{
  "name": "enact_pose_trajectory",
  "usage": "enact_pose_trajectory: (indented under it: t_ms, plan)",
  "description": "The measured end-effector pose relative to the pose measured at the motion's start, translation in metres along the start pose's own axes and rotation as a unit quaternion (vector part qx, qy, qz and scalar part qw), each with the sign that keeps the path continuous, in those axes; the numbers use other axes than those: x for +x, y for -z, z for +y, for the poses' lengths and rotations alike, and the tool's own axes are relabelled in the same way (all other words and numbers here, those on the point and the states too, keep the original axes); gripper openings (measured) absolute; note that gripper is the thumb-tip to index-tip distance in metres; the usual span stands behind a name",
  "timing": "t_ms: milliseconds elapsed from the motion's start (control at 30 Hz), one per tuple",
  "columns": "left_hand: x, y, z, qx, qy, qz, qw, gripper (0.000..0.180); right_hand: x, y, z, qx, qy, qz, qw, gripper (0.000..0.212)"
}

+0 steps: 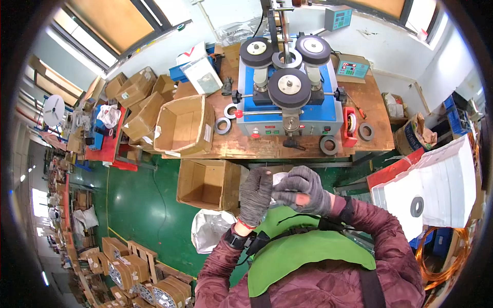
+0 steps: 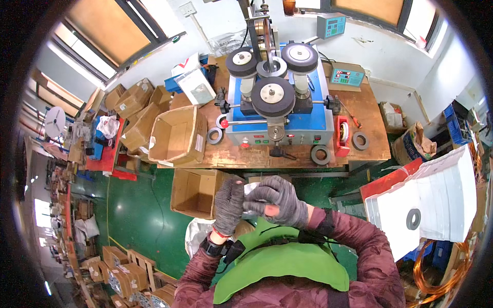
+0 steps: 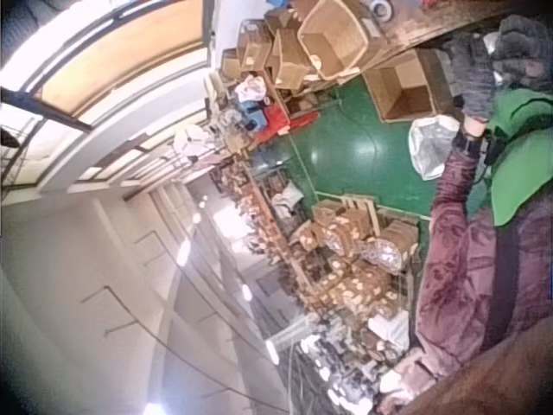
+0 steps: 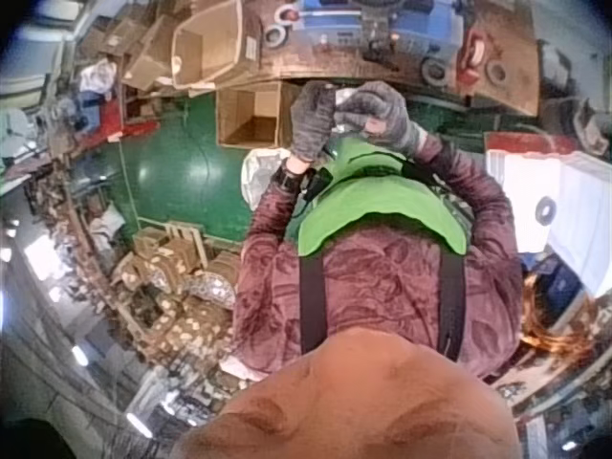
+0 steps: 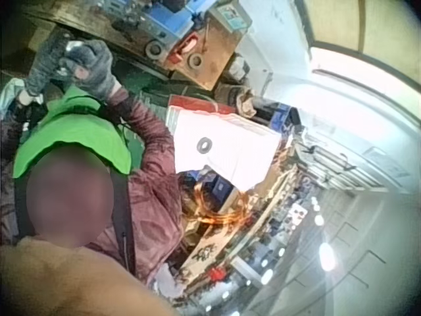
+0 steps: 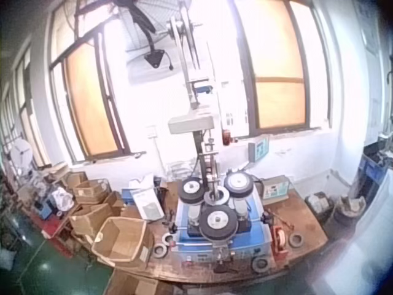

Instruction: Operating a machine to process metal ring components, applying tape, and packaging finished parts.

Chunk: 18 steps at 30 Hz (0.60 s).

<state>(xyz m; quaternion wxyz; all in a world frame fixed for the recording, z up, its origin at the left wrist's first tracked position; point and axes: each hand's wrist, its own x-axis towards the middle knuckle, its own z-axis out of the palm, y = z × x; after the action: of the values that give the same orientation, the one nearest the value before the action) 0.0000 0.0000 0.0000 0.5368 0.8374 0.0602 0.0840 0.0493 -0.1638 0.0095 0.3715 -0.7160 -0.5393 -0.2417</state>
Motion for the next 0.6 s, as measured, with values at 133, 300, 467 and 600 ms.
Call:
enact_pose_trajectory:
  t_ms: [133,300,467,600]
  plan:
    - [0.001,0.005,-0.006,-0.067,-0.024,0.026,0.997,0.034,0.019,0.024,-0.006,0.054,0.019,0.036,0.998,0.028]
    - [-0.004,0.001,0.008,-0.074,-0.053,0.006,0.996,0.036,0.040,0.042,0.007,0.114,-0.154,0.023,0.981,0.019]
    - [0.000,0.003,0.018,-0.115,0.060,-0.048,0.990,0.040,0.046,0.035,0.022,0.204,-0.199,0.018,0.958,0.012]
    - [0.000,0.006,0.009,-0.080,0.026,-0.080,0.993,0.041,0.045,0.031,0.026,0.283,-0.295,-0.026,0.912,0.011]
